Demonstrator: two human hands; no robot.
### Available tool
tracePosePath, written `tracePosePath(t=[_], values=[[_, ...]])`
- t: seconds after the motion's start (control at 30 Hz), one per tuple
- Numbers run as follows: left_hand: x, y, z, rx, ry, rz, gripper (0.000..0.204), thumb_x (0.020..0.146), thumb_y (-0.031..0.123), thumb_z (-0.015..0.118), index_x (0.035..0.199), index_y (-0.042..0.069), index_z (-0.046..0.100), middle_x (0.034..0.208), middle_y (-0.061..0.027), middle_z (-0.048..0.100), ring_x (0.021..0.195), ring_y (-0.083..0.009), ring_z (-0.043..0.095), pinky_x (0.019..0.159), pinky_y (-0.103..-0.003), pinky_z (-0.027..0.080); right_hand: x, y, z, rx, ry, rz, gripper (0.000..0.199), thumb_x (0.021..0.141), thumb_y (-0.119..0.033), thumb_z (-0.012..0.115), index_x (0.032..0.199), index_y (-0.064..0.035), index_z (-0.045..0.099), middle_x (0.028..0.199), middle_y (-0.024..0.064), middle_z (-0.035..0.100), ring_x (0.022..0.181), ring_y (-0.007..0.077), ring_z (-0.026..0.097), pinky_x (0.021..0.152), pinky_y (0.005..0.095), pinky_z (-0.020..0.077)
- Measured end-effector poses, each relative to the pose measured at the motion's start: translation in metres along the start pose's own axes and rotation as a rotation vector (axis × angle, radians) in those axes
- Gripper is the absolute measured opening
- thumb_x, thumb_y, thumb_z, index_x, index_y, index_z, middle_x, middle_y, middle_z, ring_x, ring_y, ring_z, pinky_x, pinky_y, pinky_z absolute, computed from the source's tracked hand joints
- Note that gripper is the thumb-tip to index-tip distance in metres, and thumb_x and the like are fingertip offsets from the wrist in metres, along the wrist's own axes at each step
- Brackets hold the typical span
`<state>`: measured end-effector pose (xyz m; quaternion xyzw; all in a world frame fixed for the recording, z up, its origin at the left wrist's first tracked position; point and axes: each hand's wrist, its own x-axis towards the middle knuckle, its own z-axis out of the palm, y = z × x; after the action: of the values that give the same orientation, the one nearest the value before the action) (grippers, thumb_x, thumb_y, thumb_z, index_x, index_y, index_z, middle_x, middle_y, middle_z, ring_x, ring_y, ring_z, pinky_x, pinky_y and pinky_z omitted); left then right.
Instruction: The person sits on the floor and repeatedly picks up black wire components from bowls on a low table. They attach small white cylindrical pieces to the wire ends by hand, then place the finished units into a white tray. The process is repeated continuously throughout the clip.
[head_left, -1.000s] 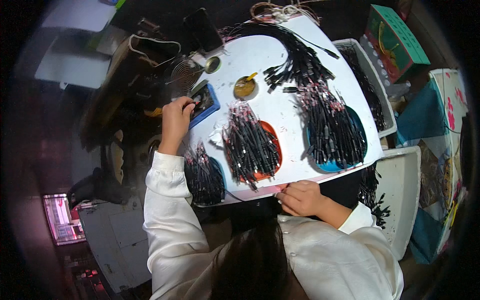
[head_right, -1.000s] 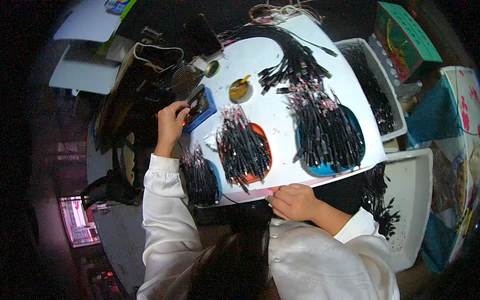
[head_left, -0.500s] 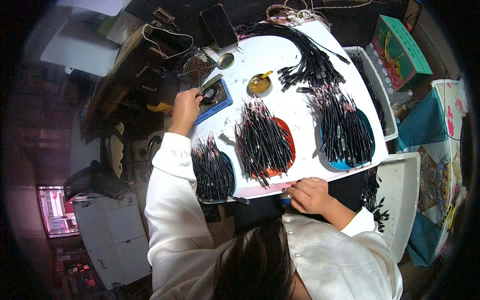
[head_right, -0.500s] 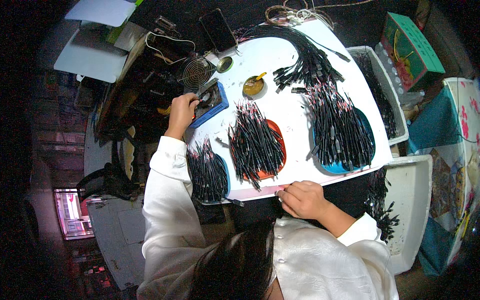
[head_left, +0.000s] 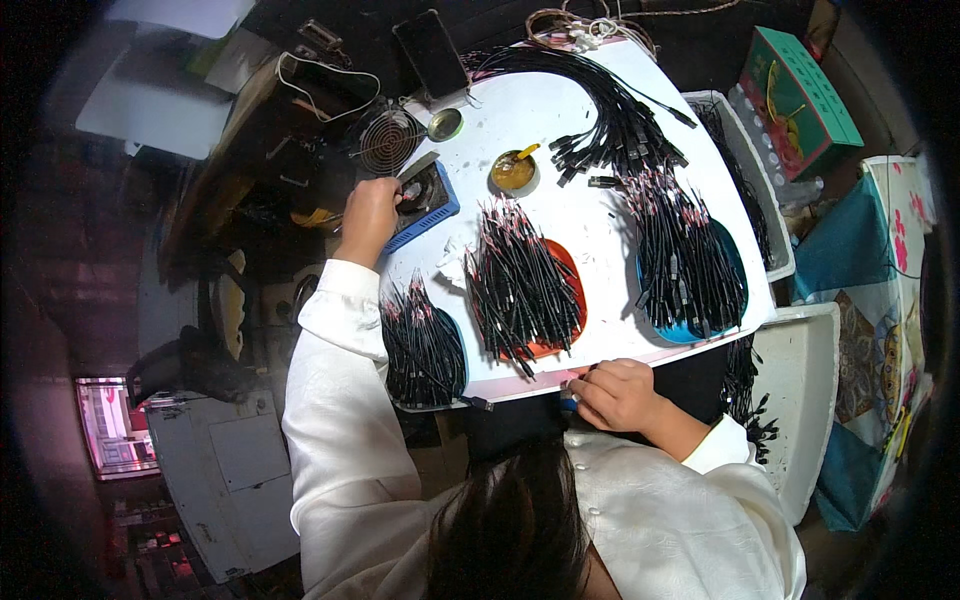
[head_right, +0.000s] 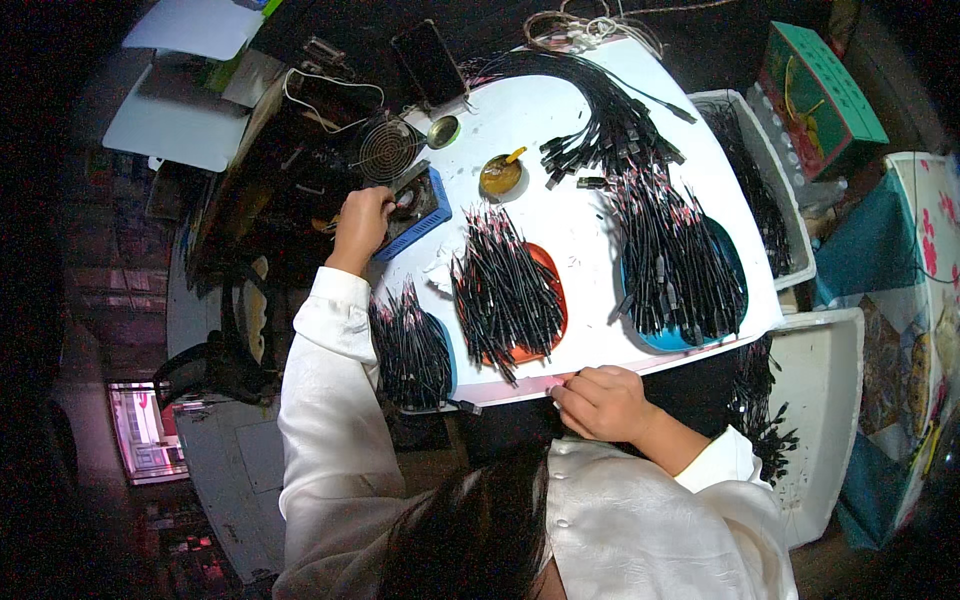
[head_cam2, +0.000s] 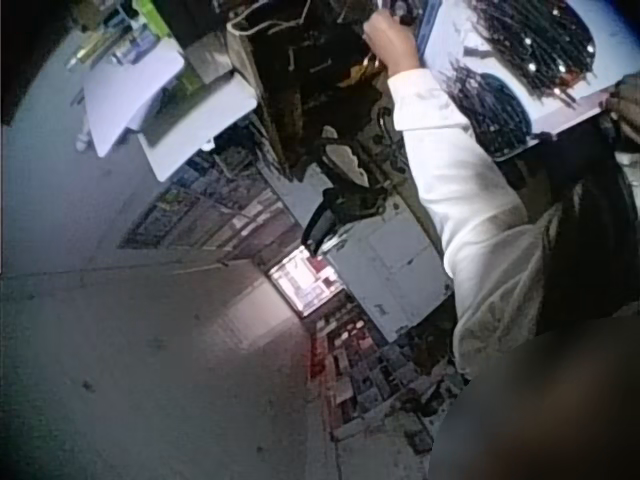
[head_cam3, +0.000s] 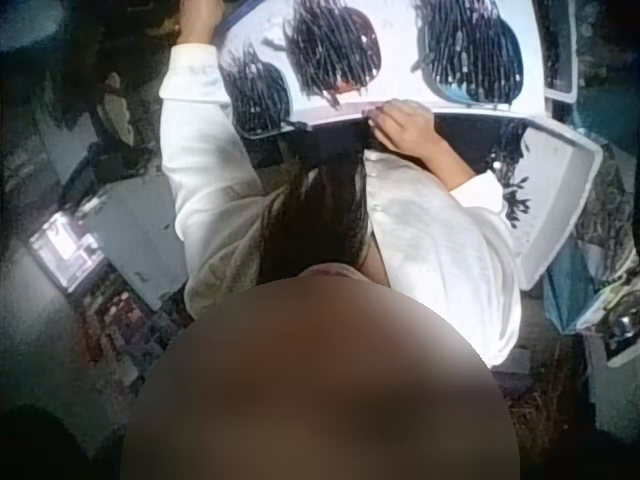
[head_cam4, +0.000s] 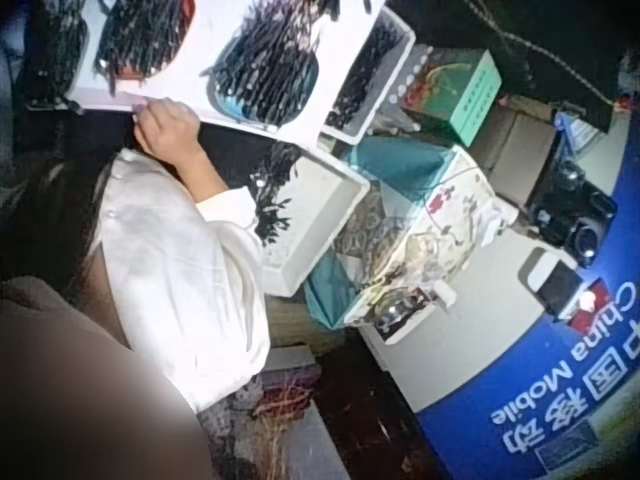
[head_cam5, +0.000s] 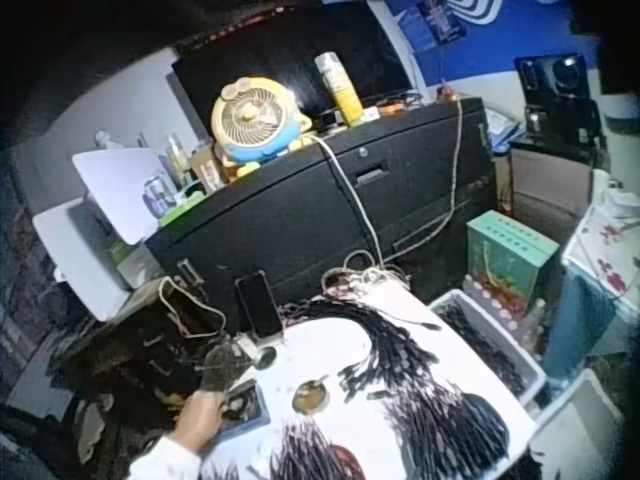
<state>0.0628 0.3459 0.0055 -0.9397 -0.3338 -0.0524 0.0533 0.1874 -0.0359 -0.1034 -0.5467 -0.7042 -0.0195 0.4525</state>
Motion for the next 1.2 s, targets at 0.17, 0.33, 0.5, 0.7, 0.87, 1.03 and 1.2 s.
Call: tracePosePath(t=[0.17, 0.33, 0.5, 0.7, 0.87, 1.03, 1.2], values=[[0.001, 0.000, 0.000, 0.003, -0.008, 0.000, 0.012, 0.078, 0.003, 0.067, 0.089, 0.001, 0.069, 0.081, -0.0220, 0.065, 0.077, -0.0393, 0.063, 0.071, -0.045, 0.050, 0.000, 0.000, 0.001, 0.001, 0.013, -0.005, 0.030, 0.060, -0.016, 0.072, 0.088, -0.0061, 0.066, 0.076, 0.0024, 0.062, 0.066, 0.0168, 0.062, 0.055, 0.0276, 0.0476], [0.006, -0.002, 0.001, 0.032, -0.050, 0.000, 0.011, 0.077, 0.001, 0.066, 0.088, 0.001, 0.069, 0.081, -0.0220, 0.065, 0.077, -0.0391, 0.063, 0.071, -0.045, 0.050, -0.001, 0.000, 0.000, 0.014, 0.002, 0.001, 0.025, 0.067, -0.017, 0.072, 0.089, -0.0071, 0.065, 0.080, 0.0029, 0.063, 0.067, 0.0162, 0.062, 0.055, 0.0274, 0.0487], [0.008, -0.004, 0.002, 0.029, -0.059, 0.004, 0.010, 0.076, 0.001, 0.066, 0.086, 0.000, 0.069, 0.081, -0.0223, 0.064, 0.077, -0.0395, 0.063, 0.071, -0.045, 0.050, 0.000, 0.000, 0.000, 0.002, 0.001, 0.001, 0.026, 0.066, -0.017, 0.072, 0.089, -0.0070, 0.065, 0.081, 0.0031, 0.063, 0.067, 0.0169, 0.062, 0.055, 0.0277, 0.0487], [0.001, -0.004, 0.000, -0.016, 0.017, 0.014, 0.010, 0.078, 0.003, 0.066, 0.087, -0.002, 0.068, 0.081, -0.0227, 0.064, 0.076, -0.0396, 0.063, 0.070, -0.044, 0.050, -0.002, -0.001, 0.000, -0.009, -0.020, 0.020, 0.025, 0.065, -0.015, 0.071, 0.088, -0.0071, 0.065, 0.080, 0.0029, 0.063, 0.065, 0.0174, 0.061, 0.053, 0.0289, 0.0476], [-0.027, 0.027, -0.047, -0.368, 0.210, -0.102, 0.012, 0.080, 0.002, 0.066, 0.091, -0.002, 0.068, 0.075, -0.0163, 0.067, 0.066, -0.0249, 0.067, 0.065, -0.034, 0.051, 0.000, -0.004, -0.004, 0.056, -0.011, 0.067, 0.021, 0.068, -0.012, 0.069, 0.088, -0.0069, 0.065, 0.078, 0.0047, 0.062, 0.065, 0.0207, 0.061, 0.055, 0.0319, 0.0480], [-0.114, 0.109, -0.125, -1.346, 0.462, -0.101, 0.015, 0.087, -0.001, 0.063, 0.100, -0.008, 0.062, 0.080, -0.0111, 0.066, 0.067, -0.0090, 0.058, 0.057, -0.019, 0.042, 0.022, -0.029, -0.039, 0.373, 0.034, 0.261, 0.020, 0.079, -0.009, 0.060, 0.097, -0.0019, 0.063, 0.078, 0.0124, 0.060, 0.070, 0.0293, 0.059, 0.064, 0.0377, 0.0478], [-0.192, 0.208, -0.160, -1.953, 0.184, 0.113, 0.018, 0.088, 0.003, 0.063, 0.104, -0.003, 0.057, 0.077, -0.0125, 0.061, 0.062, -0.0126, 0.053, 0.051, -0.019, 0.038, 0.042, -0.088, -0.076, 0.596, 0.064, 0.287, 0.049, 0.086, -0.018, 0.063, 0.127, 0.0014, 0.043, 0.100, 0.0172, 0.059, 0.092, 0.0345, 0.059, 0.081, 0.0386, 0.0490]])
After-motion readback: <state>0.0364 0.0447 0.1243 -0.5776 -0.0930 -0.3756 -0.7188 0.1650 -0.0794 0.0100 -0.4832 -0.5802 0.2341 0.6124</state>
